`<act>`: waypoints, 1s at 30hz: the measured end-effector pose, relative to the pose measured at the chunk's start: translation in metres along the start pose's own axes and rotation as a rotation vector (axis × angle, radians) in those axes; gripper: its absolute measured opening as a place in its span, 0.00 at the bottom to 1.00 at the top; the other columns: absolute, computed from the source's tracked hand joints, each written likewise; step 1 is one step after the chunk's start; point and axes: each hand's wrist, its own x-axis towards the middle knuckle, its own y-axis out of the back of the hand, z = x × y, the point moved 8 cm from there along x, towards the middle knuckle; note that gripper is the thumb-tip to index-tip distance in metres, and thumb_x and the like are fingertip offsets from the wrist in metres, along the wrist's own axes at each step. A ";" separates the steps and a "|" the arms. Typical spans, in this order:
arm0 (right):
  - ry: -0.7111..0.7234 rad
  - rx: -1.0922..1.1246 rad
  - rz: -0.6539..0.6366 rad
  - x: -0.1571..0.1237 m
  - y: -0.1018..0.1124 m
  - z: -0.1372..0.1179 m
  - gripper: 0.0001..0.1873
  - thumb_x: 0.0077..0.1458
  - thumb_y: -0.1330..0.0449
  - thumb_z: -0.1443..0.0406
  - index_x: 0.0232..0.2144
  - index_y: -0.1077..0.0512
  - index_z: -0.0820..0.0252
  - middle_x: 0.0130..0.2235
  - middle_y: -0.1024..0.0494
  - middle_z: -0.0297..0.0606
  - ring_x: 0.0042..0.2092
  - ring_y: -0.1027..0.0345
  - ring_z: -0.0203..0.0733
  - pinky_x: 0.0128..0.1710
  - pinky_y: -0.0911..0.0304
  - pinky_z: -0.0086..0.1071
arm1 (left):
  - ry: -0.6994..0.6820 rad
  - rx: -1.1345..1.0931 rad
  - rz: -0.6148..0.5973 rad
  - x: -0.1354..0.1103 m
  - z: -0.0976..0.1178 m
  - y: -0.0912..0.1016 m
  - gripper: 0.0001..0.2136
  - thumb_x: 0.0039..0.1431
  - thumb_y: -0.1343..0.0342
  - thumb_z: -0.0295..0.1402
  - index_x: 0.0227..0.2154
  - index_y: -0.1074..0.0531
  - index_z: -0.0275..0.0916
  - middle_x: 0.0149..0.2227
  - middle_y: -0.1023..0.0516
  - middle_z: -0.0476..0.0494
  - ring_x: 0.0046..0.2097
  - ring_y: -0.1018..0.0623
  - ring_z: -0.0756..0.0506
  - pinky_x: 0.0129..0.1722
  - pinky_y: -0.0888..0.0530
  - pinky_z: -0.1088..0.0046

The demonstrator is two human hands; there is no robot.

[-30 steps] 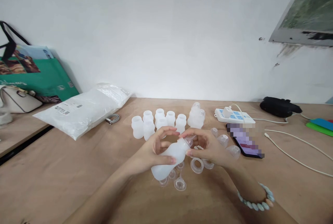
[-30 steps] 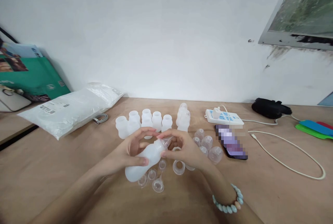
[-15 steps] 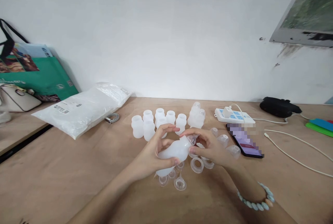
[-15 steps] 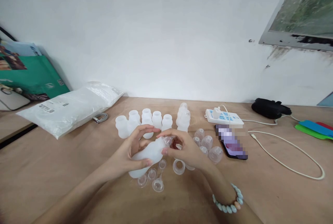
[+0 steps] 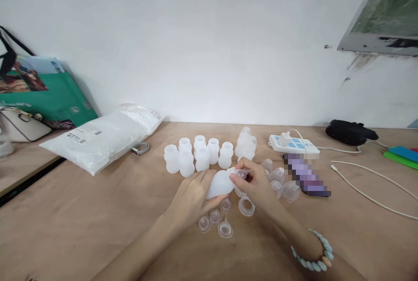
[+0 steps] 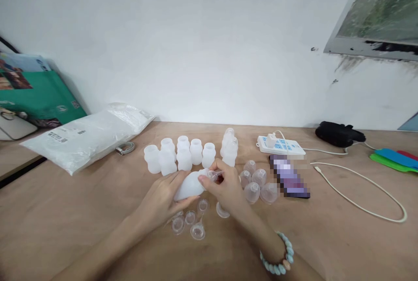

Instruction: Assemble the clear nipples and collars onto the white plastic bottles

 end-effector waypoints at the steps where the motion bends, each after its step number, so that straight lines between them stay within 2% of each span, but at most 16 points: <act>1: 0.022 0.014 -0.017 0.000 -0.001 -0.002 0.11 0.50 0.37 0.60 0.26 0.35 0.57 0.22 0.39 0.26 0.24 0.48 0.32 0.24 0.51 0.27 | 0.017 -0.058 -0.023 0.000 -0.002 -0.001 0.13 0.56 0.42 0.42 0.36 0.29 0.36 0.33 0.24 0.43 0.35 0.26 0.41 0.32 0.33 0.69; 3: 0.100 0.074 -0.117 -0.002 -0.004 -0.010 0.12 0.52 0.37 0.56 0.34 0.30 0.57 0.24 0.37 0.27 0.25 0.46 0.33 0.25 0.49 0.28 | 0.077 -0.336 -0.176 -0.001 -0.005 -0.012 0.16 0.55 0.41 0.46 0.36 0.30 0.36 0.31 0.25 0.45 0.32 0.26 0.44 0.29 0.33 0.72; 5: 0.206 0.130 -0.224 -0.006 -0.007 -0.020 0.20 0.51 0.36 0.52 0.42 0.29 0.56 0.26 0.34 0.29 0.26 0.43 0.35 0.25 0.47 0.28 | 0.141 -0.710 -0.417 -0.006 -0.001 -0.028 0.21 0.52 0.40 0.51 0.36 0.30 0.36 0.29 0.26 0.46 0.28 0.27 0.46 0.25 0.33 0.74; 7: 0.273 0.135 -0.264 -0.010 -0.007 -0.025 0.23 0.50 0.35 0.48 0.42 0.29 0.56 0.29 0.32 0.31 0.27 0.42 0.36 0.26 0.46 0.29 | 0.182 -0.985 -0.586 -0.013 0.007 -0.039 0.24 0.49 0.39 0.54 0.35 0.30 0.35 0.27 0.25 0.46 0.25 0.28 0.49 0.23 0.34 0.76; 8: 0.279 0.123 -0.261 -0.012 -0.007 -0.024 0.22 0.50 0.36 0.47 0.40 0.28 0.56 0.29 0.31 0.32 0.27 0.42 0.35 0.25 0.46 0.28 | 0.195 -1.050 -0.614 -0.014 0.009 -0.041 0.25 0.49 0.38 0.54 0.35 0.30 0.35 0.27 0.25 0.46 0.24 0.28 0.49 0.23 0.34 0.76; 12: 0.215 0.123 -0.174 -0.010 -0.007 -0.012 0.18 0.51 0.38 0.48 0.32 0.32 0.57 0.24 0.34 0.29 0.23 0.44 0.34 0.21 0.49 0.26 | 0.228 -1.052 -0.538 -0.014 0.009 -0.046 0.22 0.51 0.38 0.51 0.34 0.31 0.35 0.27 0.26 0.47 0.25 0.28 0.50 0.23 0.34 0.77; 18: 0.180 0.079 -0.062 -0.006 -0.007 -0.009 0.13 0.51 0.39 0.54 0.28 0.33 0.57 0.22 0.37 0.27 0.23 0.46 0.33 0.21 0.50 0.26 | 0.190 -0.851 -0.353 -0.012 0.010 -0.040 0.17 0.57 0.41 0.47 0.37 0.30 0.36 0.27 0.30 0.50 0.24 0.34 0.52 0.21 0.38 0.78; 21: 0.158 0.034 -0.079 -0.005 -0.006 -0.010 0.11 0.52 0.39 0.56 0.29 0.33 0.57 0.23 0.36 0.27 0.24 0.46 0.33 0.22 0.49 0.27 | 0.153 -0.691 -0.249 -0.009 0.009 -0.032 0.16 0.58 0.42 0.45 0.35 0.30 0.35 0.27 0.31 0.50 0.27 0.33 0.50 0.26 0.36 0.76; 24: 0.157 0.019 -0.176 0.000 -0.002 -0.013 0.13 0.53 0.39 0.54 0.35 0.31 0.57 0.24 0.35 0.28 0.24 0.45 0.34 0.24 0.47 0.28 | 0.157 -0.629 -0.163 -0.006 0.005 -0.026 0.16 0.57 0.41 0.45 0.36 0.29 0.34 0.28 0.30 0.49 0.28 0.33 0.49 0.27 0.36 0.75; 26: 0.155 0.029 -0.174 0.006 0.013 -0.014 0.17 0.58 0.44 0.51 0.42 0.32 0.57 0.23 0.35 0.27 0.24 0.43 0.35 0.25 0.45 0.30 | 0.165 -0.683 -0.079 -0.003 0.001 -0.018 0.16 0.57 0.42 0.44 0.39 0.29 0.35 0.30 0.28 0.48 0.29 0.32 0.49 0.27 0.35 0.75; 27: 0.141 0.001 -0.128 0.011 0.026 -0.012 0.18 0.60 0.48 0.51 0.44 0.33 0.57 0.23 0.35 0.28 0.24 0.41 0.36 0.26 0.44 0.30 | 0.172 -0.715 -0.036 -0.002 -0.001 -0.014 0.16 0.57 0.42 0.44 0.40 0.29 0.35 0.31 0.28 0.48 0.30 0.31 0.48 0.28 0.34 0.75; 28: 0.117 -0.075 -0.054 0.015 0.041 -0.010 0.18 0.62 0.51 0.52 0.44 0.33 0.57 0.23 0.35 0.28 0.25 0.40 0.37 0.26 0.43 0.31 | 0.179 -0.741 0.001 -0.002 -0.004 -0.011 0.16 0.57 0.43 0.43 0.40 0.29 0.35 0.31 0.28 0.48 0.30 0.31 0.48 0.29 0.34 0.75; 30: 0.051 -0.376 0.028 0.021 0.068 -0.003 0.14 0.61 0.48 0.54 0.38 0.31 0.57 0.24 0.32 0.30 0.27 0.36 0.39 0.28 0.43 0.32 | 0.198 -0.766 0.040 -0.001 -0.007 -0.006 0.15 0.58 0.43 0.43 0.40 0.28 0.35 0.29 0.28 0.49 0.30 0.31 0.48 0.29 0.33 0.74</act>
